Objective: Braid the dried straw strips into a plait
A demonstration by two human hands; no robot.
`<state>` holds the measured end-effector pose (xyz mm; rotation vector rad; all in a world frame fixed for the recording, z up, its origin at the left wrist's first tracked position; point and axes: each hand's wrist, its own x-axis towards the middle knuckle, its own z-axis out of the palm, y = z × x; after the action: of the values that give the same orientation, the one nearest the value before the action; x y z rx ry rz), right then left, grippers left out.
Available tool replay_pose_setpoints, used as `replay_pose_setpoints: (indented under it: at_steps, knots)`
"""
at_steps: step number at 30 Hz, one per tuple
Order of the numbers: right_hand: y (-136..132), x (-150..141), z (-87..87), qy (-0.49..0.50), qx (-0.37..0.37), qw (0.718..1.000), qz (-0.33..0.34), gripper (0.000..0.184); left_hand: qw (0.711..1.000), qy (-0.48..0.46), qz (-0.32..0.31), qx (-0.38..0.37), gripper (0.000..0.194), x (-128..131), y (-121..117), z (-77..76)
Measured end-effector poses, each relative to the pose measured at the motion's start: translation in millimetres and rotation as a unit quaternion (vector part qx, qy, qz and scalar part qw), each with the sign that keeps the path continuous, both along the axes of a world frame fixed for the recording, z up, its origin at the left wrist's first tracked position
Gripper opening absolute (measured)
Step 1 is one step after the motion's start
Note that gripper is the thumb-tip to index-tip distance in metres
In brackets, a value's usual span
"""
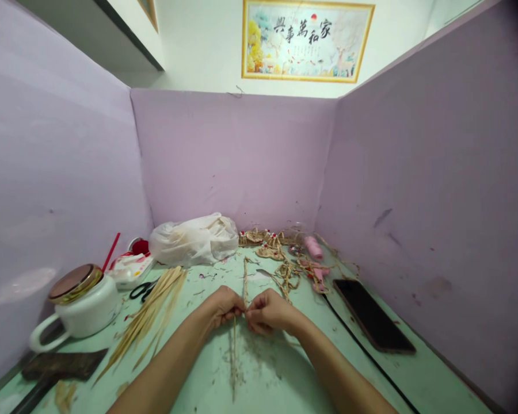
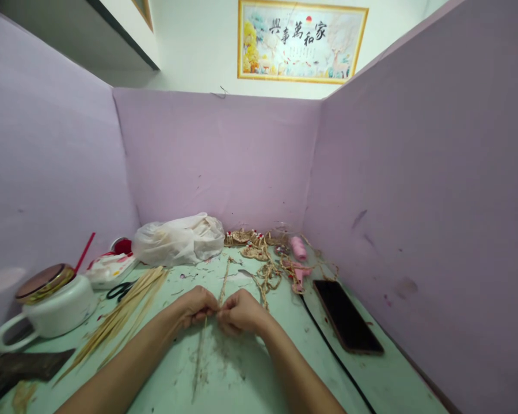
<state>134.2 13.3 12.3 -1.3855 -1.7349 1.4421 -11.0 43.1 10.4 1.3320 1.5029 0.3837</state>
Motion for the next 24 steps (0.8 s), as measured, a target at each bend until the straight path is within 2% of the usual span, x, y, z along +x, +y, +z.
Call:
replay_pose_setpoints:
  at_steps: [2, 4, 6, 9, 13, 19, 24]
  knots:
    - [2, 6, 7.2, 0.003, -0.01, 0.999, -0.051, 0.011, 1.0, -0.011, 0.007, -0.01, 0.014, 0, 2, -3.9]
    - [5, 11, 11.3, 0.008, -0.014, 0.99, -0.137, 0.009, 0.999, -0.03, 0.009, -0.019, 0.012, -1, 4, -6.9]
    - [7, 12, 11.3, 0.025, -0.034, 0.983, -0.18, 0.007, 0.999, -0.039, 0.005, -0.03, 0.013, -1, 5, -9.2]
    - [5, 5, 5.9, 0.06, -0.079, 0.983, -0.153, 0.005, 0.999, -0.041, -0.002, -0.034, 0.012, -1, 6, -10.4]
    - [3, -10, -4.8, 0.083, -0.082, 0.987, -0.115, 0.007, 0.997, -0.074, -0.016, -0.023, 0.009, -1, 3, -7.0]
    - [12, -12, -17.9, 0.013, -0.023, 0.986, -0.166, 0.008, 0.994, -0.093, -0.03, -0.038, 0.013, -1, 2, -5.1]
    - [11, -13, -18.4, -0.009, -0.019, 0.986, -0.165, 0.006, 0.993, -0.107, -0.041, -0.02, 0.008, -3, 1, -6.0]
